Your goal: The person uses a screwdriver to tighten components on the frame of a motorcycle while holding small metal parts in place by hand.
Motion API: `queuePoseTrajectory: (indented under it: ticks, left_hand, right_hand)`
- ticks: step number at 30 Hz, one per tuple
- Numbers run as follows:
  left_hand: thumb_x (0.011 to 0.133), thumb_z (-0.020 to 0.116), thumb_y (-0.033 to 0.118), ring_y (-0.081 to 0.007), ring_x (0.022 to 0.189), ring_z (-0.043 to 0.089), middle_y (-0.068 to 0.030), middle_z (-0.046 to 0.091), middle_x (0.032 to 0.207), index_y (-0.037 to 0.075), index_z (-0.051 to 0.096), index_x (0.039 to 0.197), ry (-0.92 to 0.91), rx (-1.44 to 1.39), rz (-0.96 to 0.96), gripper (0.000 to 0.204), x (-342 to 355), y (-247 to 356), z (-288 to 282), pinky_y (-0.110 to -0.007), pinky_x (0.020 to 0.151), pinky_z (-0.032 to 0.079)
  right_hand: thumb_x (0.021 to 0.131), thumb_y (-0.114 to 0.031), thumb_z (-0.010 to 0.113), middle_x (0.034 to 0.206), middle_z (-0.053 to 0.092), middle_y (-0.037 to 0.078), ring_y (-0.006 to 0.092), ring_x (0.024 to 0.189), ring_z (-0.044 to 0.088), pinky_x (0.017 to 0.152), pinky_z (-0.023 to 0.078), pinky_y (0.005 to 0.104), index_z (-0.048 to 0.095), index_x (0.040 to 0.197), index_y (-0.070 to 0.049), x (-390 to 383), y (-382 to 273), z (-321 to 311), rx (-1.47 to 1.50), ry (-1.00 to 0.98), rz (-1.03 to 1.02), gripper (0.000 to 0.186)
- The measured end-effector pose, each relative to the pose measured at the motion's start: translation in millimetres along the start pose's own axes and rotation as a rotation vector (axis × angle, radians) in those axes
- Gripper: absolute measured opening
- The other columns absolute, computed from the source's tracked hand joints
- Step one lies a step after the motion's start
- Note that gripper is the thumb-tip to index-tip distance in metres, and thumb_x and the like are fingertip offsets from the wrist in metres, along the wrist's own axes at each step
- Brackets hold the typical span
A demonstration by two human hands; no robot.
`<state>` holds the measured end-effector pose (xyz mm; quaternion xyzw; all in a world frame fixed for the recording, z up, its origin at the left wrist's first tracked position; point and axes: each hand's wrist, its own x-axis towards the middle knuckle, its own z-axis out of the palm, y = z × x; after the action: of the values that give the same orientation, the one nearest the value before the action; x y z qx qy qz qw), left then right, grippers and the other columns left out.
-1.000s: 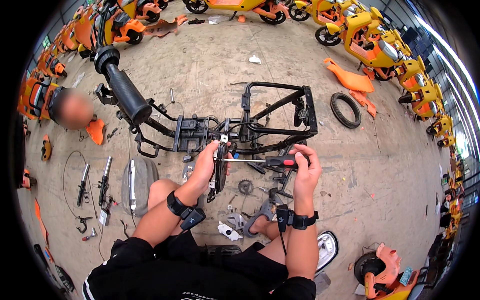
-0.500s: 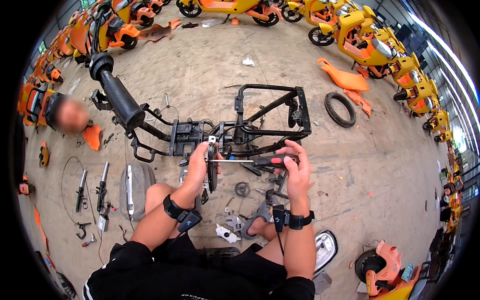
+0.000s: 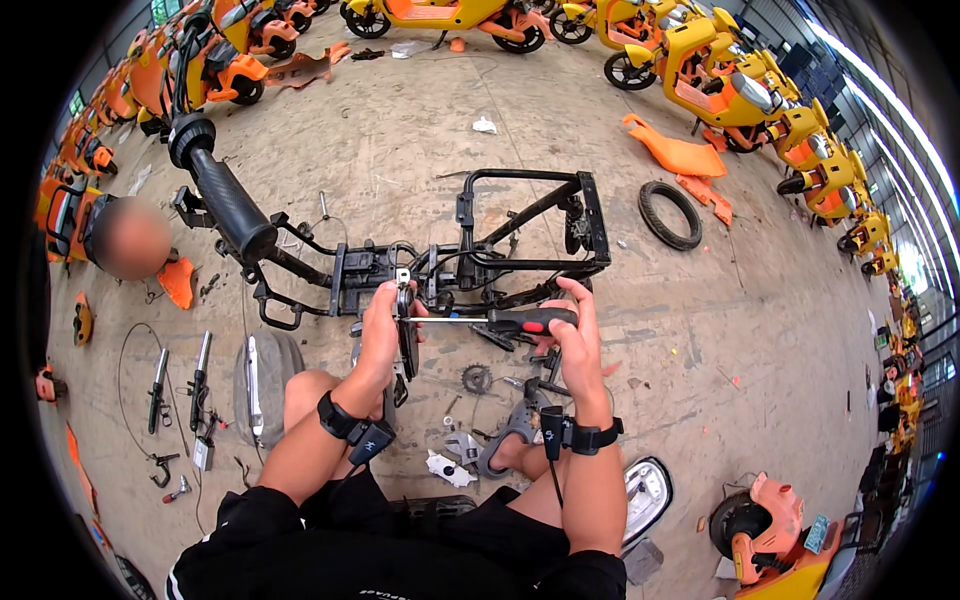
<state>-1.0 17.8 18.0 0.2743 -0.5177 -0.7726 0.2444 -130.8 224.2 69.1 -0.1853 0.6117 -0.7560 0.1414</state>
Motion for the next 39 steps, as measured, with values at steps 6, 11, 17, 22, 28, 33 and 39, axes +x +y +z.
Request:
queuePoseTrajectory:
  ticks: [6, 11, 17, 22, 28, 33, 39]
  left_hand:
    - [0.102, 0.037, 0.033, -0.0124, 0.062, 0.056, -0.0075, 0.062, 0.078, 0.005, 0.055, 0.115, -0.005, -0.009, 0.023, 0.037, 0, -1, -1, -0.027, 0.052, 0.047]
    - [0.103, 0.035, 0.036, -0.0138, 0.064, 0.057, -0.0074, 0.062, 0.079, 0.004, 0.055, 0.116, -0.014, 0.029, 0.014, 0.04, -2, 2, 2, -0.029, 0.056, 0.049]
    - [0.102, 0.036, 0.036, -0.0138, 0.064, 0.056, -0.0077, 0.062, 0.079, 0.004, 0.055, 0.116, -0.026, 0.06, 0.02, 0.039, -3, 3, 1, -0.029, 0.057, 0.048]
    - [0.102, 0.035, 0.036, -0.0139, 0.065, 0.056, -0.0078, 0.062, 0.079, 0.004, 0.055, 0.116, -0.032, 0.036, 0.008, 0.04, -2, 2, 2, -0.029, 0.056, 0.049]
    - [0.102, 0.035, 0.035, -0.0137, 0.066, 0.056, -0.0078, 0.062, 0.079, 0.004, 0.055, 0.117, -0.034, 0.046, 0.006, 0.04, -3, 2, 1, -0.03, 0.056, 0.05]
    - [0.103, 0.035, 0.036, -0.0137, 0.067, 0.057, -0.0078, 0.062, 0.08, 0.004, 0.055, 0.117, -0.041, 0.045, -0.002, 0.041, -3, 2, 2, -0.03, 0.056, 0.05]
    - [0.103, 0.036, 0.036, -0.014, 0.064, 0.057, -0.008, 0.062, 0.079, 0.003, 0.055, 0.116, -0.022, 0.019, 0.008, 0.041, -2, 1, 0, -0.03, 0.056, 0.05]
  right_hand:
    - [0.093, -0.017, 0.053, 0.089, 0.064, 0.007, 0.0092, 0.061, 0.056, 0.054, 0.049, 0.0246, 0.05, 0.126, -0.004, 2, -6, -8, -0.223, -0.071, 0.141, 0.036]
    - [0.096, -0.023, 0.055, 0.081, 0.065, 0.006, 0.0085, 0.056, 0.053, 0.052, 0.044, 0.023, 0.05, 0.125, -0.005, 3, 2, -10, -0.102, -0.093, -0.029, 0.034]
    - [0.094, -0.028, 0.054, 0.094, 0.065, 0.01, 0.0125, 0.067, 0.058, 0.057, 0.047, 0.0264, 0.047, 0.127, -0.004, 0, -12, -7, -0.325, -0.065, 0.114, 0.041]
    - [0.095, -0.023, 0.054, 0.09, 0.064, 0.008, 0.0109, 0.066, 0.059, 0.055, 0.046, 0.024, 0.045, 0.128, -0.005, 1, -1, -14, -0.026, -0.098, 0.011, 0.039]
    - [0.093, -0.02, 0.053, 0.098, 0.062, 0.01, 0.0136, 0.075, 0.06, 0.06, 0.049, 0.0268, 0.045, 0.129, -0.004, 2, -6, -12, -0.212, -0.092, 0.097, 0.04]
    - [0.095, -0.016, 0.054, 0.087, 0.063, 0.006, 0.0103, 0.066, 0.057, 0.057, 0.046, 0.0238, 0.046, 0.13, -0.004, 2, 0, -7, -0.1, -0.096, -0.092, 0.039]
    - [0.092, -0.019, 0.053, 0.095, 0.062, 0.008, 0.0132, 0.076, 0.061, 0.064, 0.05, 0.0259, 0.046, 0.132, -0.003, 0, -18, -4, -0.356, -0.076, 0.193, 0.043]
